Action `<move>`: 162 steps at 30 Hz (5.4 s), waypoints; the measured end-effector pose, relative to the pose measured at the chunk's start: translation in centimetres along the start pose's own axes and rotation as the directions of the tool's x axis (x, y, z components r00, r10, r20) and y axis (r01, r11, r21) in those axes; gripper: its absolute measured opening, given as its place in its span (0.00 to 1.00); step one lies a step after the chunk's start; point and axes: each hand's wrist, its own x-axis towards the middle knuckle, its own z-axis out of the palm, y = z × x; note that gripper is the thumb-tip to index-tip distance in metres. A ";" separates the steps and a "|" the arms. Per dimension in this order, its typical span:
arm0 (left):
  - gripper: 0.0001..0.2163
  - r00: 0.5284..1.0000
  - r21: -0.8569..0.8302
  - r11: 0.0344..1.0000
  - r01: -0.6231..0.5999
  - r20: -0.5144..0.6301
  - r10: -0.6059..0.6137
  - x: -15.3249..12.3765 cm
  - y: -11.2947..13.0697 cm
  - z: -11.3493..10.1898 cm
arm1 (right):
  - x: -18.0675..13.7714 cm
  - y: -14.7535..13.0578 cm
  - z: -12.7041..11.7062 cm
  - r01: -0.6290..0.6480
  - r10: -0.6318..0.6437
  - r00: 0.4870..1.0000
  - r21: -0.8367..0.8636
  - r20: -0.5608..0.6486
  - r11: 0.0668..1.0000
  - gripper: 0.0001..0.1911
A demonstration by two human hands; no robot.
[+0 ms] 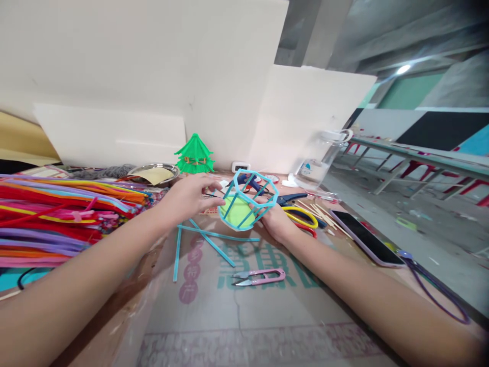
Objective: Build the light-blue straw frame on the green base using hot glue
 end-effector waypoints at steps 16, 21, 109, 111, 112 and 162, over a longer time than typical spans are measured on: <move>0.10 0.995 -0.104 0.990 0.096 0.024 -0.094 -0.3 1.5 0.3 | -0.2 -0.4 0.3 -0.034 0.034 0.999 0.012 0.007 0.999 0.18; 0.13 0.997 -0.129 0.989 0.072 -0.021 -0.075 -0.3 2.2 -0.2 | -0.1 -0.4 0.4 -0.014 0.015 1.000 0.036 -0.027 0.999 0.21; 0.17 0.994 0.447 0.888 -0.111 0.043 0.103 -0.4 1.4 -1.2 | -0.2 0.1 0.0 -0.128 0.128 0.969 0.015 -0.211 0.992 0.13; 0.17 0.998 0.384 0.921 -0.066 0.035 0.057 -0.3 1.2 -1.4 | -0.2 -0.1 0.2 -0.129 0.127 0.969 0.008 -0.212 0.992 0.13; 0.16 0.999 0.336 0.941 -0.039 0.023 0.033 -0.3 1.2 -1.5 | -0.3 -0.2 0.3 -0.125 0.122 0.971 -0.001 -0.208 0.992 0.13; 0.11 0.994 -0.214 0.973 -0.082 -0.090 0.064 -1.4 6.4 -3.6 | -1.3 -1.8 1.6 0.055 -0.096 0.993 -0.472 -0.064 0.880 0.15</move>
